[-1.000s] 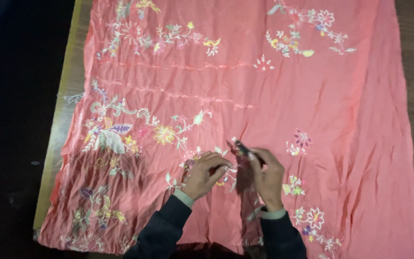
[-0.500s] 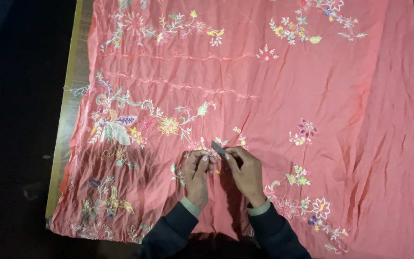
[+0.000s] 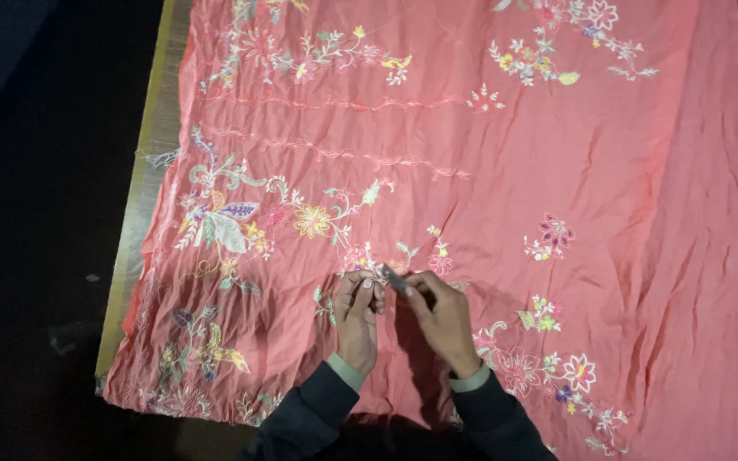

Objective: The person uses a small tool to pick and remove loose or excess threads from an embroidered pink fabric laid on a table.

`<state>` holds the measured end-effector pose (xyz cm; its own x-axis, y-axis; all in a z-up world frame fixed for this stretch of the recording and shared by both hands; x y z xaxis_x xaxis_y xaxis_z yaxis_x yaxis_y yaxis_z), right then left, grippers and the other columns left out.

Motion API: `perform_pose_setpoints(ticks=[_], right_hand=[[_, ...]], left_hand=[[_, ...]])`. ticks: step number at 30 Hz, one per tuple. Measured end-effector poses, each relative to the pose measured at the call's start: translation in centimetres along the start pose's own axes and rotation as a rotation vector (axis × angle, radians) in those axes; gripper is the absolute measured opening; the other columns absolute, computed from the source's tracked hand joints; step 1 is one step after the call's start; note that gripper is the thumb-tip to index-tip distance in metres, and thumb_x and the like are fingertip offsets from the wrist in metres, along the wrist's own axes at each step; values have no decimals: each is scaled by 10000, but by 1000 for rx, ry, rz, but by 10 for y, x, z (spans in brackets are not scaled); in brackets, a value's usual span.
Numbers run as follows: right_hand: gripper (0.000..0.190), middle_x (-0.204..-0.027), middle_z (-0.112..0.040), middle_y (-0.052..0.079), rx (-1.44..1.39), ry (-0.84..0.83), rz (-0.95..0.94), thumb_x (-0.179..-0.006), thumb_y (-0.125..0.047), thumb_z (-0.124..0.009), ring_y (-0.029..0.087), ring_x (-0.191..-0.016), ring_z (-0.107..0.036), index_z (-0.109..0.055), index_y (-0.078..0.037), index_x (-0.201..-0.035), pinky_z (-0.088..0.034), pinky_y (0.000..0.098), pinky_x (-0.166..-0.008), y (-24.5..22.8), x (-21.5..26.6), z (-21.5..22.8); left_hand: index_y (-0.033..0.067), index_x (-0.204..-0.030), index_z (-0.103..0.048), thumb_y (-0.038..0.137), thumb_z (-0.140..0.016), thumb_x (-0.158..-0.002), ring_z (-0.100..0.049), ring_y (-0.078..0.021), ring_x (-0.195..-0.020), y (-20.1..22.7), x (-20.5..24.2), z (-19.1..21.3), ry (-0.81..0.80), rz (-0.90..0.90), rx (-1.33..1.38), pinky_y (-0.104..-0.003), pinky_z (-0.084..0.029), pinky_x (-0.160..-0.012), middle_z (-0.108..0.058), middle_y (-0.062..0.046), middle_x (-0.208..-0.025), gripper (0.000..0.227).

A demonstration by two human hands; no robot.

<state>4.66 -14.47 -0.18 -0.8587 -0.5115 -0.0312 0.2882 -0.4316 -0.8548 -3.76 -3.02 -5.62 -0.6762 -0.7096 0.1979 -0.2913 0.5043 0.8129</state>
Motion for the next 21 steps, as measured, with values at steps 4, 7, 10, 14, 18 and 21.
perform_pose_setpoints(ticks=[4,7,10,14,18,21], right_hand=[[92,-773,-758,74,-54,91,-45,-942,-182,-670,235,-730,-731,-723,-160,-1014,-581,406,-725,8,-2,9],[105,-791,-759,95,-113,113,-70,-931,-147,-670,239,-727,-733,-727,-130,-1018,-583,405,-716,-5,0,5],[118,-792,-761,82,-106,109,-59,-940,-170,-664,229,-717,-743,-731,-131,-1029,-589,404,-714,-1,-1,-4],[122,-803,-763,100,-55,114,-40,-941,-142,-679,295,-793,-749,-737,-134,-1049,-587,432,-739,0,2,-15],[134,-844,-755,135,31,151,-43,-958,-166,-671,348,-836,-735,-721,-121,-1074,-575,474,-747,-13,7,-17],[132,-833,-761,113,77,168,-38,-962,-168,-664,340,-833,-739,-722,-130,-1075,-577,466,-746,-16,5,-25]], left_hand=[[45,-1069,-568,57,-511,-1041,-415,-98,-631,6,5,10,43,59,-30,-229,-385,-580,-443,-9,-712,65],[29,-1044,-582,33,-478,-1029,-397,-83,-575,9,-4,22,73,74,-167,-222,-356,-518,-417,10,-660,105],[40,-1147,-652,-35,-454,-921,-390,-84,-600,25,-15,26,-99,31,-451,-200,-340,-554,-403,8,-630,309],[234,-1214,-713,71,-538,-916,-618,-254,-694,1,-40,51,-285,-120,-1045,-401,-528,-699,-588,-63,-701,382],[271,-869,-757,236,-631,-879,-730,-319,-734,-19,-46,55,-384,-249,-1439,-453,-566,-701,-718,-15,-695,131],[226,-823,-725,232,-601,-887,-717,-350,-720,8,-37,37,-463,-268,-1334,-462,-552,-701,-688,-62,-661,140]])
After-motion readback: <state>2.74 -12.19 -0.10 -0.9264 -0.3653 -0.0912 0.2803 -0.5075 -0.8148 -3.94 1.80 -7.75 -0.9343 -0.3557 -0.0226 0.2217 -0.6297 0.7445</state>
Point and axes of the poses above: each hand's wrist, its own x-axis away from the middle knuckle, its own z-axis out of the back of the hand, y = z × x, the point moved 3 cm from there along -x, towards the middle knuckle
